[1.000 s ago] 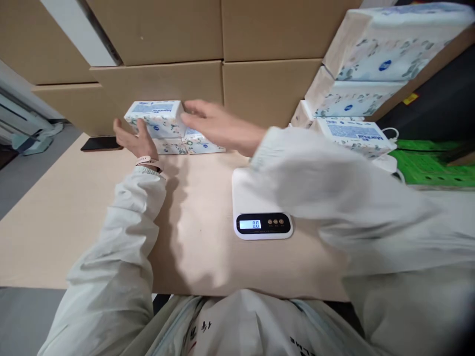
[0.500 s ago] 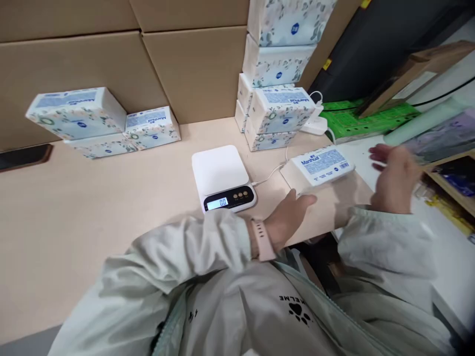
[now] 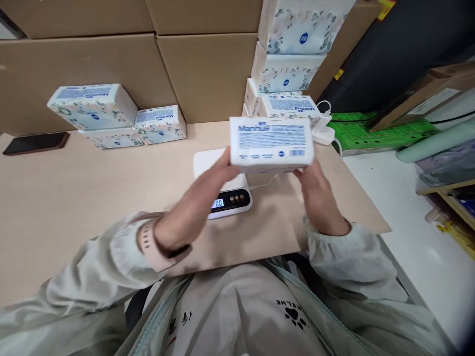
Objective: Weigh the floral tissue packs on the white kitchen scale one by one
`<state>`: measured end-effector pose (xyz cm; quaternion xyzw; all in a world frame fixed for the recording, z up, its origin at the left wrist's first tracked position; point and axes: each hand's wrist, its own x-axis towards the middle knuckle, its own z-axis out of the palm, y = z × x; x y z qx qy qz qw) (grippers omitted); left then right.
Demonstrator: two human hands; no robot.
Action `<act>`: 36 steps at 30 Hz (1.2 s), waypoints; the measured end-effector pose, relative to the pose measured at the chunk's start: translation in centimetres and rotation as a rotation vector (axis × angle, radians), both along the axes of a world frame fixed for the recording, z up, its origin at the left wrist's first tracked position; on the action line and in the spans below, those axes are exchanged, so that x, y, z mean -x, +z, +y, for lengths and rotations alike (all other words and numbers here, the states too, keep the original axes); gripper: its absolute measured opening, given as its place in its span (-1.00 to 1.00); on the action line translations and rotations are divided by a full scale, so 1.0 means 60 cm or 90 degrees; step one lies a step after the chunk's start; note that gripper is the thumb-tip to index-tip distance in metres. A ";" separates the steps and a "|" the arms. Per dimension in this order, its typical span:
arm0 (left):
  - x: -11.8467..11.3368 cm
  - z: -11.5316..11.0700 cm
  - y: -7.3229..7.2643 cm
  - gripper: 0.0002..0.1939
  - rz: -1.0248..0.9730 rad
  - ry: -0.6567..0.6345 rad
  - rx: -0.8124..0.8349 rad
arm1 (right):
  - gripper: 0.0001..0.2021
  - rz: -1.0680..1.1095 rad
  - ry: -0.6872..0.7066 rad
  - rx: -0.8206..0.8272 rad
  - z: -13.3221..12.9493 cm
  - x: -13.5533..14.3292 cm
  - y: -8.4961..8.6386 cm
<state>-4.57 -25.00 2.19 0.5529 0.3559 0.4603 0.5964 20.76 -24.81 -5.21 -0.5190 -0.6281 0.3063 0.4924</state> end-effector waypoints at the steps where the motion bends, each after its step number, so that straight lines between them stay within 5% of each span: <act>1: 0.022 0.004 0.003 -0.59 0.018 0.004 0.019 | -0.35 0.022 0.041 0.027 0.008 0.027 0.009; 5: 0.083 0.007 -0.016 -0.51 0.060 0.039 0.055 | -0.29 0.054 0.167 0.107 0.037 0.092 0.006; 12: 0.141 0.005 -0.090 -0.38 0.054 0.043 0.091 | -0.35 0.064 0.252 0.112 0.053 0.111 -0.046; 16: 0.163 0.004 -0.124 -0.38 0.047 0.129 0.075 | -0.41 0.054 0.082 0.031 0.054 0.102 -0.074; 22: 0.175 0.012 -0.190 -0.44 0.076 0.434 -0.073 | -0.51 0.071 -0.159 -0.095 0.061 0.086 -0.093; 26: 0.179 0.014 -0.208 -0.49 0.066 0.450 -0.077 | -0.53 0.024 -0.188 -0.104 0.059 0.088 -0.084; 36: 0.172 0.013 -0.200 -0.54 0.041 0.445 -0.051 | -0.60 0.069 -0.178 -0.089 0.052 0.093 -0.077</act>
